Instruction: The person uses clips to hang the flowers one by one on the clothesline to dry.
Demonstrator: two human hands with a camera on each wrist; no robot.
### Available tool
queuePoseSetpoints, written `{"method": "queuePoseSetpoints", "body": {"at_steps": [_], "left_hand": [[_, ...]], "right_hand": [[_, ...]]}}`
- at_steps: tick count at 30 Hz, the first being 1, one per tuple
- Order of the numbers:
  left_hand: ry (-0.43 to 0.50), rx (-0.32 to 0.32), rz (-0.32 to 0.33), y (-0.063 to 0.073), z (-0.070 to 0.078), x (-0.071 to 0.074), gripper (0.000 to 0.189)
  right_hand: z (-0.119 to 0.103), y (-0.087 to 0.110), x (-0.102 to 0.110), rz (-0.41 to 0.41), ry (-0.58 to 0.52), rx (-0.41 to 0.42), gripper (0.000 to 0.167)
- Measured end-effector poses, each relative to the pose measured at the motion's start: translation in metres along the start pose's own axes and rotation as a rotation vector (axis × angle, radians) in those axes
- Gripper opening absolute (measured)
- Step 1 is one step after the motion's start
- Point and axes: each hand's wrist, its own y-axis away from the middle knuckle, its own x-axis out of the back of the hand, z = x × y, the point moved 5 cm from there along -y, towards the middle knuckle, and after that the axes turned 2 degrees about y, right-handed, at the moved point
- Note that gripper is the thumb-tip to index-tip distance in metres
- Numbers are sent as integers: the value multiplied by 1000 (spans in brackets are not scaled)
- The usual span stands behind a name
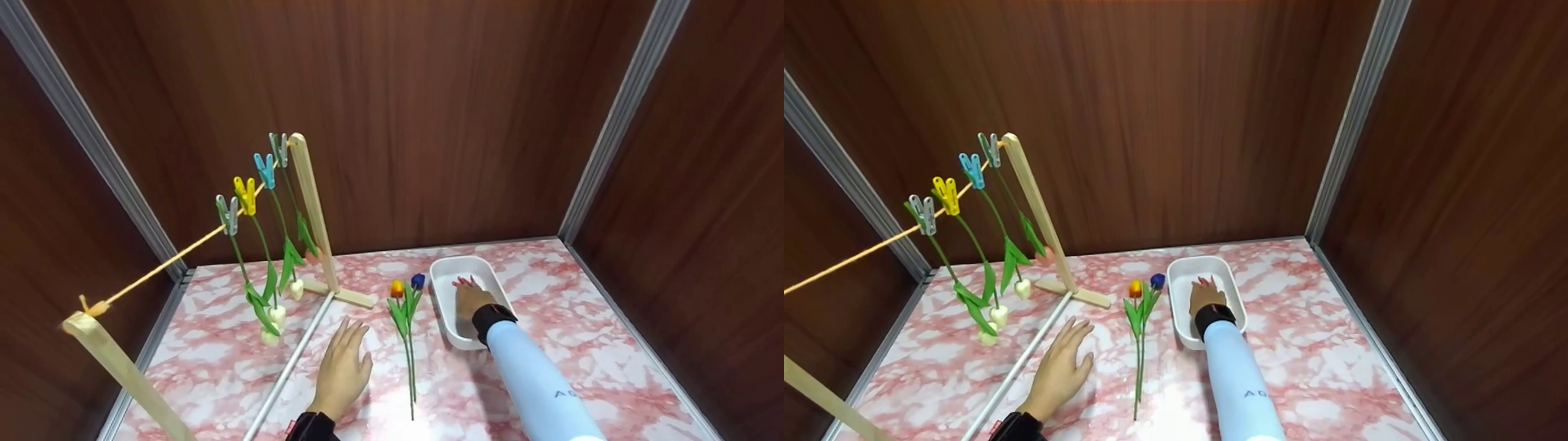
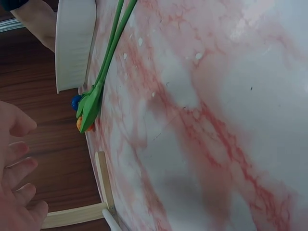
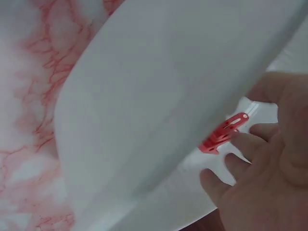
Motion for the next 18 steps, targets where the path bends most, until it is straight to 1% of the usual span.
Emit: {"method": "queuePoseSetpoints", "body": {"at_steps": [3,6,7,9,13,14,16,18], "left_hand": [[21,3,6,3,1,1,50],[37,-14,18,2,5,1,50],[39,-14,17,3,5,0,49],[40,-16,20,6,5,-2,49],[62,24,4,14,2,-5,46],[68,40,-5,16,1,-6,46],[80,73,-29,18,-1,-7,46],[96,99,-43,19,-2,-7,46]], "right_hand": [[-4,4,0,45,-7,46,42],[-7,11,12,101,9,80,32],[-8,15,14,111,18,85,29],[-9,22,16,123,0,86,26],[-9,37,16,172,-47,101,11],[-8,40,16,184,-54,104,12],[-6,44,15,186,-31,117,21],[-4,46,13,163,-21,111,24]]}}
